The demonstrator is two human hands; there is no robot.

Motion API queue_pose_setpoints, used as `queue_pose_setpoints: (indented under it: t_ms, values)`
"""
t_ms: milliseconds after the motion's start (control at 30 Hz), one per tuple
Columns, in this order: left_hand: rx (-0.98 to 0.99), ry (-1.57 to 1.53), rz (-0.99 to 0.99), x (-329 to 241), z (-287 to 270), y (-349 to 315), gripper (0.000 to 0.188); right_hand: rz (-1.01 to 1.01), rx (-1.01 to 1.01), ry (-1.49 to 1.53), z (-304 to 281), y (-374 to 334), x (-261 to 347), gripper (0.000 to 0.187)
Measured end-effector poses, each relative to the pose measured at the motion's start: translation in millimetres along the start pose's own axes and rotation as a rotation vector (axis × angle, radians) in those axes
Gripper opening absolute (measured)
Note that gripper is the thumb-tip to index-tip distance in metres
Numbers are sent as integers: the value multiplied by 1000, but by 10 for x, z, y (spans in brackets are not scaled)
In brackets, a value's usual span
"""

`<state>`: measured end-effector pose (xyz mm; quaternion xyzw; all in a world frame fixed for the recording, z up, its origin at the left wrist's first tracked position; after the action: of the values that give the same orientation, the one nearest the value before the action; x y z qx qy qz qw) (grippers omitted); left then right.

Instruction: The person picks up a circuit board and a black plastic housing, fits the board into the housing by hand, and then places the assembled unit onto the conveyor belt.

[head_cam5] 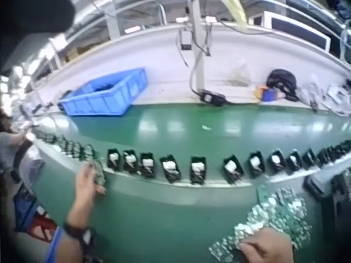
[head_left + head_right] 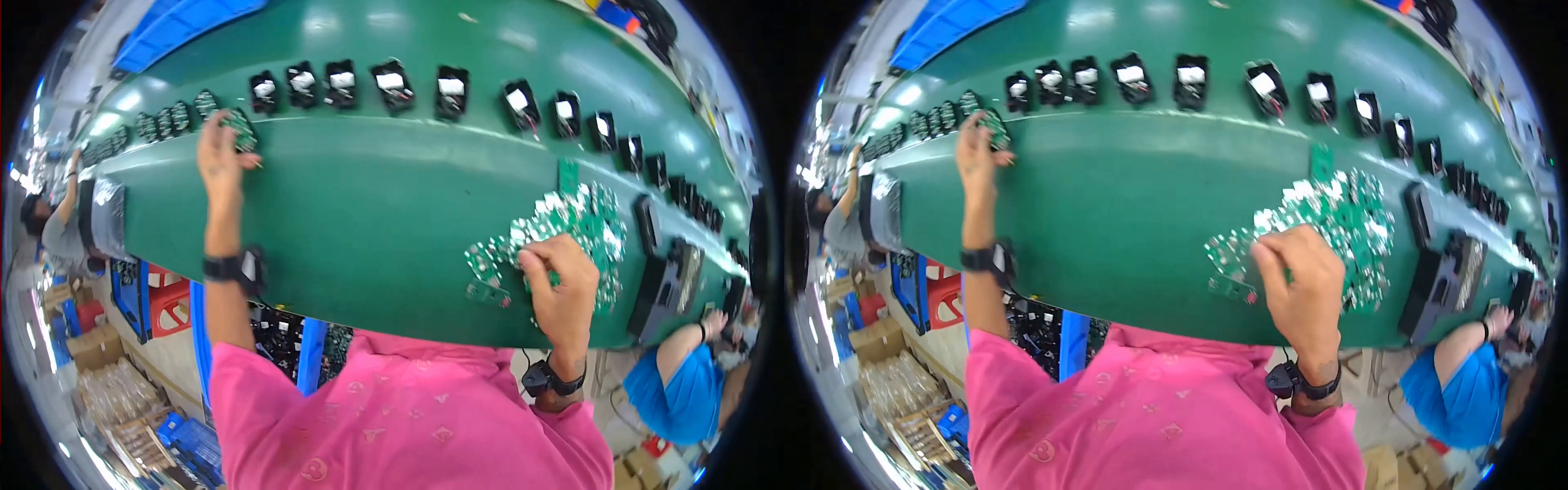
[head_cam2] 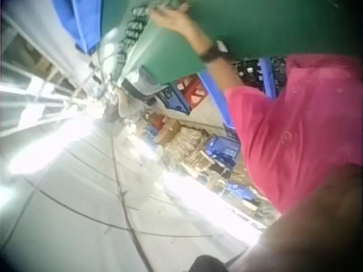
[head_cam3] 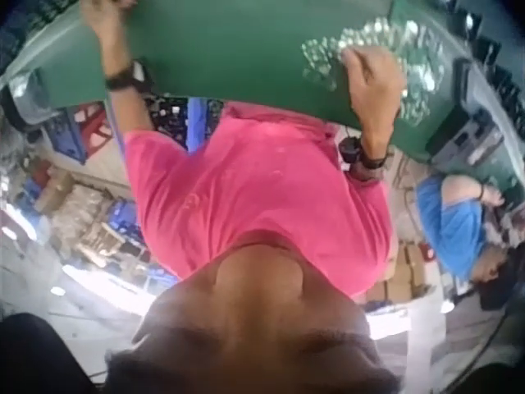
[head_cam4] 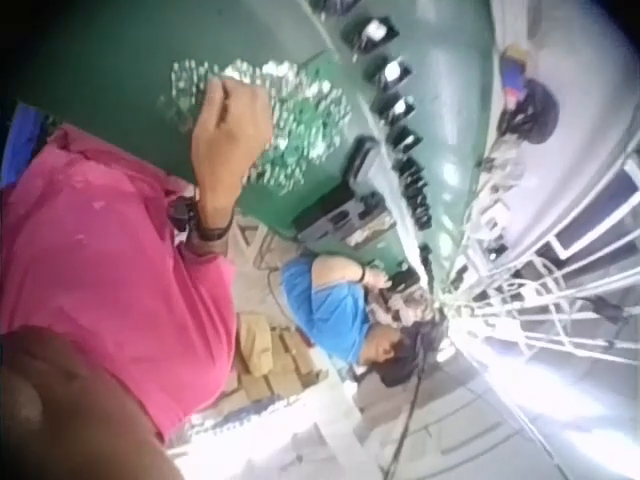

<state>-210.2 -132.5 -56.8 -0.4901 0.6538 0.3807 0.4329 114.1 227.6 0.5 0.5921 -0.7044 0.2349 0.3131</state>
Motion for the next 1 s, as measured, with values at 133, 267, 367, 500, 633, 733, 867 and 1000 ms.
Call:
queue_pose_setpoints:
  t_ms: [133, 267, 367, 500, 633, 733, 867, 1000]
  values:
    - [-102, 152, -140, 284, -192, 680, 36, -19, 299, -104, 177, -242, -34, 25]
    - [-67, 491, 38, 389, -190, 773, 36, 54, 241, -177, 395, -364, -32, 37]
    - [-193, 814, 232, 281, -208, 752, 39, 31, 307, -165, 449, -393, 20, 45]
    - [-146, 911, 382, -133, 1, 481, 53, 63, 430, -217, 417, -386, 1, 56]
    - [230, 974, 402, -413, 272, 437, 72, 30, 395, 14, 324, -317, -19, 52]
    - [344, 992, 418, -303, 223, 586, 75, 34, 338, 266, 321, -269, -26, 42]
    - [160, 1006, 405, -435, 354, 415, 67, 271, 424, 838, 505, -361, -168, 42]
    - [152, 746, 246, -538, 520, -236, 74, 223, 500, 811, 651, -352, -183, 55]
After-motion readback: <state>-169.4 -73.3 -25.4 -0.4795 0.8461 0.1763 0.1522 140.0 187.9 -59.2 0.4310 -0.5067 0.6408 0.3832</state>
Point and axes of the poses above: each hand's wrist, its own y-axis towards the middle knuckle, its own z-axis out of the palm, x = y × z, the point moved 5 cm from there along y, towards the middle knuckle, and after that the axes turned 13 degrees about x, right-handed, at the moved point
